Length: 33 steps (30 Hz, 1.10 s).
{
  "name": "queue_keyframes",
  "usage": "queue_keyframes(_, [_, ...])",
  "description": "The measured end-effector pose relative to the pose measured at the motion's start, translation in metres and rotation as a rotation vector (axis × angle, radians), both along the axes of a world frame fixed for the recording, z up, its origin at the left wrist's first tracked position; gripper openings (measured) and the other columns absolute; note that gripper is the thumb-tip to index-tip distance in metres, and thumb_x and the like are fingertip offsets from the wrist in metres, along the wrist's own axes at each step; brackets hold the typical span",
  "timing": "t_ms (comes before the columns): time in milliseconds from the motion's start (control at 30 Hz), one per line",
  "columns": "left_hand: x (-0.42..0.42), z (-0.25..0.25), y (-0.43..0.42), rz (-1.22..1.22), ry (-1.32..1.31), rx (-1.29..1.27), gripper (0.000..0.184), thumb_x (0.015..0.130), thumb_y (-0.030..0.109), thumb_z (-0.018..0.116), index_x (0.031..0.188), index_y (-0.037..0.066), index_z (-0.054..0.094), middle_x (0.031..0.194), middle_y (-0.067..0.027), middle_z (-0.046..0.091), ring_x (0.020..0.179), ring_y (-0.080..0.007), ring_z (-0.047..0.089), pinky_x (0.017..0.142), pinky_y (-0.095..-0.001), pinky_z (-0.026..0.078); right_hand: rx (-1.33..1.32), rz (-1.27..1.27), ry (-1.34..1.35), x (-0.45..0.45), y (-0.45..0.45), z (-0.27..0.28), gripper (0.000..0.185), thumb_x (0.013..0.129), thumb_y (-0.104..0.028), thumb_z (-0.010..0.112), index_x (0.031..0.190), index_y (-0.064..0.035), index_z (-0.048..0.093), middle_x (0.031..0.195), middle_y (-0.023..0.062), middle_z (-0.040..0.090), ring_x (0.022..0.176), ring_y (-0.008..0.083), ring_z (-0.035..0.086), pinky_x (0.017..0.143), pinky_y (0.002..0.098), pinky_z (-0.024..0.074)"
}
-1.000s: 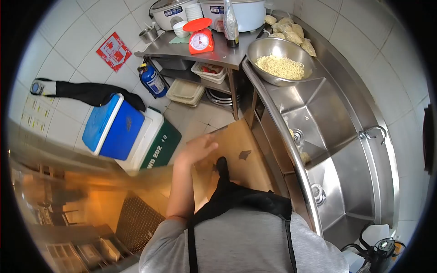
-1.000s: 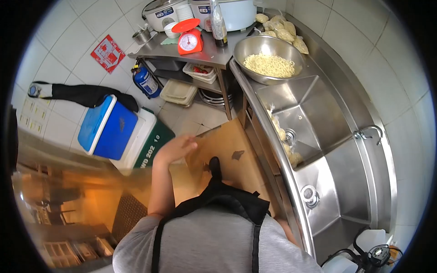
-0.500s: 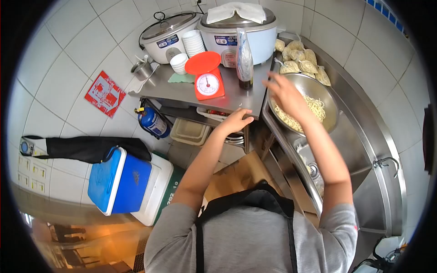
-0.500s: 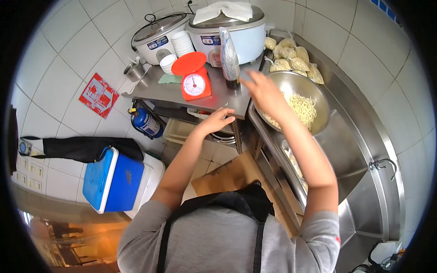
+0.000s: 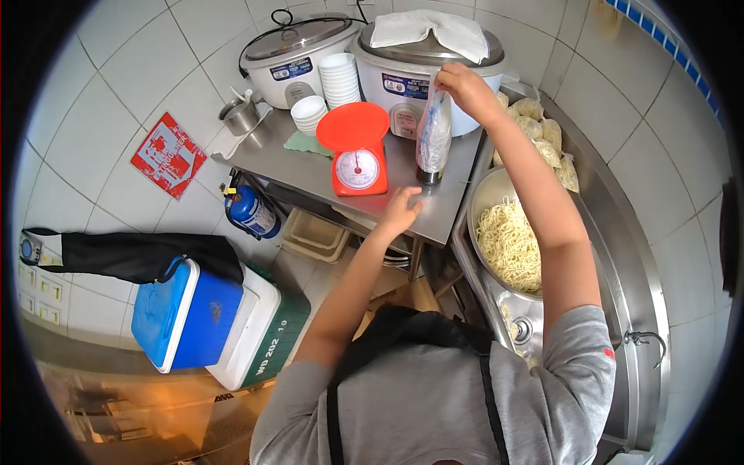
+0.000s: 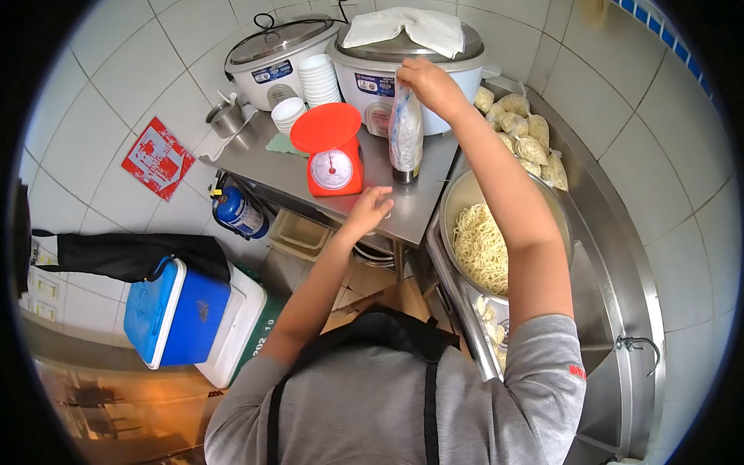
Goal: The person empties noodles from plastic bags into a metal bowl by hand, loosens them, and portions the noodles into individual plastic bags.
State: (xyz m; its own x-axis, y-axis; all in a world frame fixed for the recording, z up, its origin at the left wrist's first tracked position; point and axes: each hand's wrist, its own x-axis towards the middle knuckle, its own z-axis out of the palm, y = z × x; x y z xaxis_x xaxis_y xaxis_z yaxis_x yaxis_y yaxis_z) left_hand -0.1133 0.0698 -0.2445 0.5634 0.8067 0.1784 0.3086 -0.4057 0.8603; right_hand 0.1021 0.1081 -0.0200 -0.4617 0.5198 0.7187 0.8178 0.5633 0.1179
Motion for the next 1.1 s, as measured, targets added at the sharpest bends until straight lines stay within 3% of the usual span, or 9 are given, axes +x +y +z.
queue_keyframes(133, [0.024,0.010,0.034,0.085,-0.144,-0.034,0.078,0.075,0.022,0.072,0.135,-0.002,0.027,0.137,-0.0189,0.033,0.124,-0.0294,0.039,0.100,-0.0361,0.036,-0.010,0.000,-0.082,-0.001,-0.002,0.001,0.016,0.072,-0.005,0.060,0.088,-0.0051,0.054,0.086,0.0073,0.052,0.087,0.0285,0.052,0.073,0.0367,0.0459])
queue_keyframes(233, [0.047,0.016,0.050,0.135,-0.149,0.116,0.106,0.063,0.026,0.081,0.138,-0.006,0.012,0.136,-0.0246,0.030,0.127,-0.0353,0.033,0.105,-0.0384,0.030,-0.056,-0.036,-0.184,-0.001,-0.004,0.006,0.017,0.072,-0.006,0.061,0.088,-0.0046,0.054,0.089,0.0063,0.051,0.089,0.0267,0.051,0.074,0.0356,0.0455])
queue_keyframes(333, [0.063,0.023,0.059,0.072,-0.257,0.082,0.115,0.058,0.027,0.084,0.139,-0.004,0.007,0.138,-0.0251,0.026,0.130,-0.0369,0.027,0.108,-0.0388,0.025,-0.076,-0.084,-0.282,-0.007,-0.008,0.017,0.015,0.071,-0.004,0.058,0.085,-0.0048,0.053,0.087,0.0054,0.051,0.087,0.0248,0.052,0.074,0.0348,0.0461])
queue_keyframes(533, [0.081,0.011,0.073,0.092,-0.407,0.074,0.102,0.057,0.025,0.084,0.132,-0.003,0.021,0.130,-0.0248,0.038,0.121,-0.0346,0.039,0.101,-0.0397,0.032,-0.103,-0.158,-0.275,-0.020,-0.007,0.028,0.015,0.069,-0.004,0.057,0.083,-0.0069,0.055,0.086,0.0039,0.052,0.087,0.0221,0.053,0.074,0.0338,0.0474])
queue_keyframes(667, [0.080,0.007,0.082,0.084,-0.366,0.063,0.097,0.058,0.025,0.084,0.129,-0.002,0.024,0.123,-0.0249,0.045,0.115,-0.0354,0.046,0.097,-0.0407,0.036,-0.083,-0.100,-0.467,-0.017,-0.008,0.029,0.016,0.068,-0.008,0.058,0.084,-0.0078,0.059,0.090,0.0027,0.052,0.090,0.0214,0.052,0.073,0.0328,0.0475])
queue_keyframes(767, [0.075,0.015,0.079,0.044,-0.407,-0.012,0.092,0.057,0.017,0.084,0.128,-0.001,0.028,0.127,-0.0238,0.041,0.118,-0.0365,0.041,0.100,-0.0399,0.033,-0.169,-0.139,-0.515,-0.023,-0.004,0.032,0.015,0.069,-0.008,0.059,0.084,-0.0085,0.061,0.092,0.0026,0.053,0.092,0.0211,0.052,0.074,0.0321,0.0479])
queue_keyframes(967, [0.075,0.012,0.078,0.035,-0.400,0.093,0.097,0.055,0.017,0.085,0.130,0.000,0.025,0.129,-0.0227,0.038,0.120,-0.0364,0.039,0.101,-0.0407,0.033,-0.166,-0.192,-0.476,-0.030,0.002,0.032,0.015,0.070,-0.005,0.055,0.084,-0.0084,0.059,0.088,0.0026,0.055,0.087,0.0229,0.054,0.072,0.0341,0.0491])
queue_keyframes(1100, [0.078,0.001,0.082,0.045,-0.384,0.123,0.100,0.058,0.026,0.084,0.132,-0.001,0.023,0.127,-0.0235,0.040,0.120,-0.0363,0.040,0.099,-0.0415,0.033,-0.118,-0.295,-0.402,-0.038,0.002,0.032,0.019,0.071,-0.004,0.054,0.089,-0.0086,0.057,0.084,0.0054,0.058,0.084,0.0263,0.058,0.068,0.0382,0.0493])
